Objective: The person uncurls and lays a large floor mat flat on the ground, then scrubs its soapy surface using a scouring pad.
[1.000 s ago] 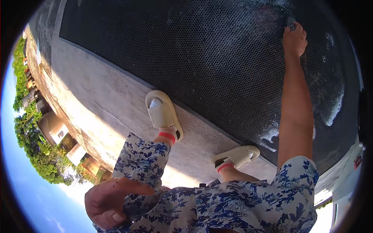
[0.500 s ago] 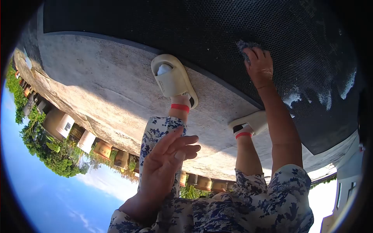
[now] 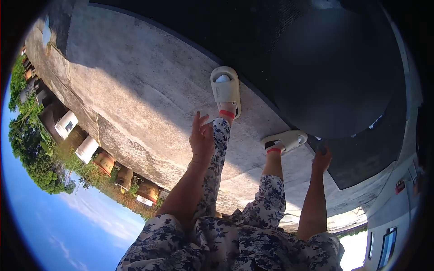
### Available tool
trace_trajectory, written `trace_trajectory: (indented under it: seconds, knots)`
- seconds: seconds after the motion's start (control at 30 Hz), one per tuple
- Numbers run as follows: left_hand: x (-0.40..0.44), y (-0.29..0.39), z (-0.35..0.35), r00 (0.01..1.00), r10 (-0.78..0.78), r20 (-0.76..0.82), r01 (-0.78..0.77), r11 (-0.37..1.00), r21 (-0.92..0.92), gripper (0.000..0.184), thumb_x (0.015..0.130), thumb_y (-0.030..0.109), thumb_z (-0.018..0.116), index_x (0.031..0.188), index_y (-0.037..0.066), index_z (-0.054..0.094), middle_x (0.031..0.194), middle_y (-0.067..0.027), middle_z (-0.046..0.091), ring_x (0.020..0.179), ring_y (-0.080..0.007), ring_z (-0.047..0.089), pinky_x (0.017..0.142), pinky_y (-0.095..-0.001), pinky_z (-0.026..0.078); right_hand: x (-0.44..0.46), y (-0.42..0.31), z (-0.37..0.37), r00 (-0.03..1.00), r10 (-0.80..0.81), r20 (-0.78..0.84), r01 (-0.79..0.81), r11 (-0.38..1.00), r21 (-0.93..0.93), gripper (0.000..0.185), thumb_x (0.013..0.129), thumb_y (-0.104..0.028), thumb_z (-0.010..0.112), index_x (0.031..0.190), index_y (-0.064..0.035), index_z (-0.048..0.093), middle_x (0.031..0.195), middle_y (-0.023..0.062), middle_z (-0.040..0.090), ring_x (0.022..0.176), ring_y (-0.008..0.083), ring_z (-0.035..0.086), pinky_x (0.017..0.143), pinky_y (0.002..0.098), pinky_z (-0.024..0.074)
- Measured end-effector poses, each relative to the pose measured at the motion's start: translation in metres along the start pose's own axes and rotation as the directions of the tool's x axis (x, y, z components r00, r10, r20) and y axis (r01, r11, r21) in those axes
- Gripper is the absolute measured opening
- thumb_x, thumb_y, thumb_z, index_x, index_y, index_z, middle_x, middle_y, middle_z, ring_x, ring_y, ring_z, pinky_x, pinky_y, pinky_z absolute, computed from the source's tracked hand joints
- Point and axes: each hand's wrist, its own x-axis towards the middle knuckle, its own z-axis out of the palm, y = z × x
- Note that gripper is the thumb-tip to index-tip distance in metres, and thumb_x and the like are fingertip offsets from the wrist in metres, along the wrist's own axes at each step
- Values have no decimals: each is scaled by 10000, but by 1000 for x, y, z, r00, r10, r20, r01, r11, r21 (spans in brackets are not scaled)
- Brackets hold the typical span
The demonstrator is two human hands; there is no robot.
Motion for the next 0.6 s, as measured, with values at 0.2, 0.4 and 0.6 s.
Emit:
trace_trajectory:
  seconds: [0.2, 0.4, 0.6]
  knots:
    - [16, -9, -147, 987, -152, -50, 158, 973, 169, 585, 934, 101, 545, 1467, 130, 308, 1270, -95, 553, 983, -178, 620, 809, -310, 505, -90, 70, -70, 972, 219, -87, -209, 971, 113, 334, 818, -233, 614, 1095, -48, 628, 1102, 186, 623, 993, 347, 599, 862, 446, 481]
    - [-28, -50, -310, 930, -170, -326, 235, 957, 172, 587, 911, 53, 560, 1451, 82, 332, 1197, -133, 598, 856, -188, 639, 739, -295, 523, -121, 40, -46, 960, 278, -35, -262, 936, 233, 403, 778, -290, 649, 1105, -55, 629, 1091, 178, 635, 982, 352, 610, 864, 466, 483]
    - [-110, -55, -407, 642, -531, -554, 582, 807, -99, 653, 886, 42, 495, 1489, 121, 257, 1083, -117, 599, 750, -208, 617, 596, -315, 493, -131, -38, -36, 970, 233, -72, -177, 876, 449, 445, 765, -288, 649, 1130, -36, 606, 1093, 187, 629, 1008, 359, 607, 890, 453, 485]
